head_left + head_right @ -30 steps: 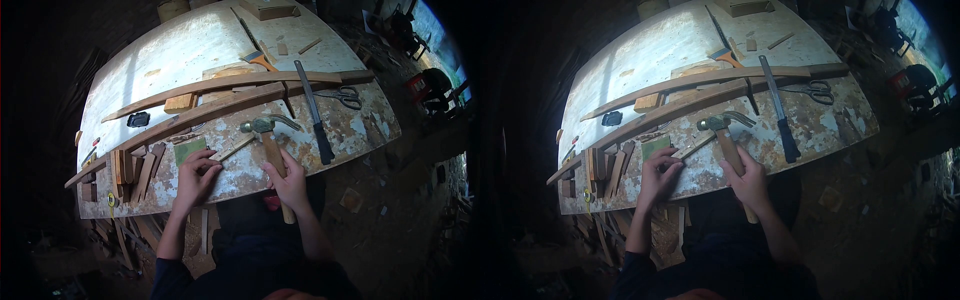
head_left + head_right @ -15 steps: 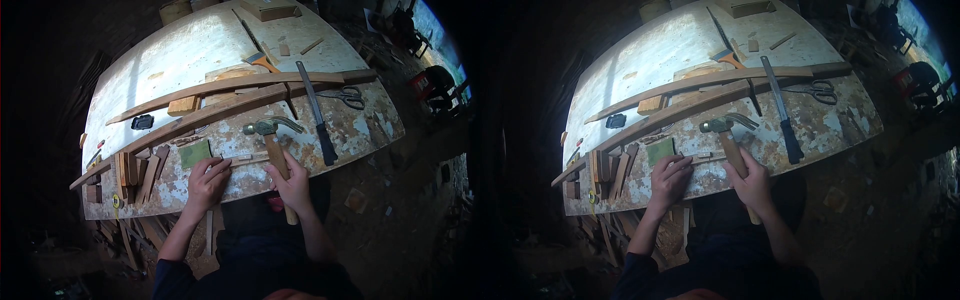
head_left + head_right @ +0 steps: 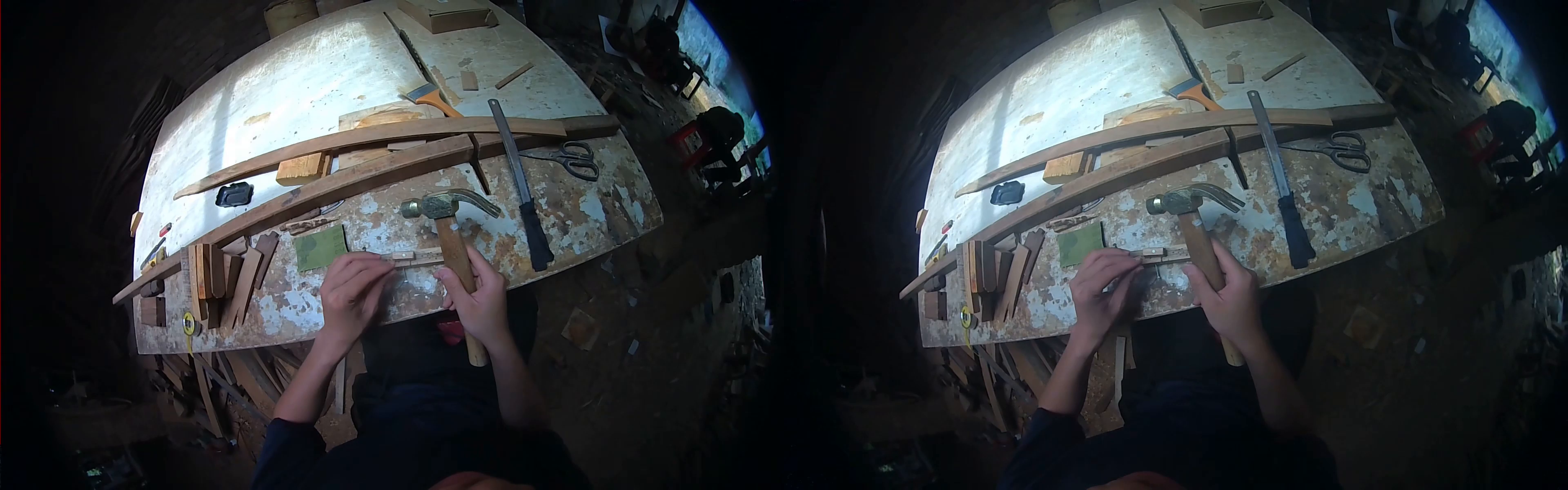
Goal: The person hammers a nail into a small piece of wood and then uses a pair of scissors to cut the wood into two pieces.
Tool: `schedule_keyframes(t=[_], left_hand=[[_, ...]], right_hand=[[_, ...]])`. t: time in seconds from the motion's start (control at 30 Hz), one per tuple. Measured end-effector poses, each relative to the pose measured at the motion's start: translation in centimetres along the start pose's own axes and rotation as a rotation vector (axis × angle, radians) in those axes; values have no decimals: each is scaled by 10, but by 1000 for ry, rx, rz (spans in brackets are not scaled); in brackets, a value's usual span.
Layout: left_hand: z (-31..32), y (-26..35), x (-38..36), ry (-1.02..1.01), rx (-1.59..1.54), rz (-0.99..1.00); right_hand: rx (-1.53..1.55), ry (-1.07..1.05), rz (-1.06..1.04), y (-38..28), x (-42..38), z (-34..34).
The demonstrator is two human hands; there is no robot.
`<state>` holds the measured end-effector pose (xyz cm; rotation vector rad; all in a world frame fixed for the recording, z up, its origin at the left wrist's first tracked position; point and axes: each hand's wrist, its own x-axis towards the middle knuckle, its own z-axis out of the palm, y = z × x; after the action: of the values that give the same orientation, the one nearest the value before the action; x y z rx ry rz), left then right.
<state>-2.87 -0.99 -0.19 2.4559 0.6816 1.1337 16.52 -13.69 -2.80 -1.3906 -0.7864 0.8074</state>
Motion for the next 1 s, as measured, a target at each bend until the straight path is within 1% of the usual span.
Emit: schedule_keyframes(t=[0.13, 0.23, 0.33, 0.43, 0.53, 1.0], left_hand=[[18, 19, 12, 60, -28, -79], [24, 25, 22, 57, 84, -28], [34, 26, 27, 6, 31, -72], [42, 19, 27, -51, 76, -8], [48, 17, 24, -78, 62, -21], [61, 17, 25, -21, 33, 14]], right_hand=[[24, -1, 16, -1, 0, 1], [44, 5, 20, -1, -1, 1], [41, 11, 11, 2, -1, 1], [42, 10, 9, 2, -1, 0], [39, 12, 4, 1, -1, 0], [14, 2, -22, 7, 0, -2]])
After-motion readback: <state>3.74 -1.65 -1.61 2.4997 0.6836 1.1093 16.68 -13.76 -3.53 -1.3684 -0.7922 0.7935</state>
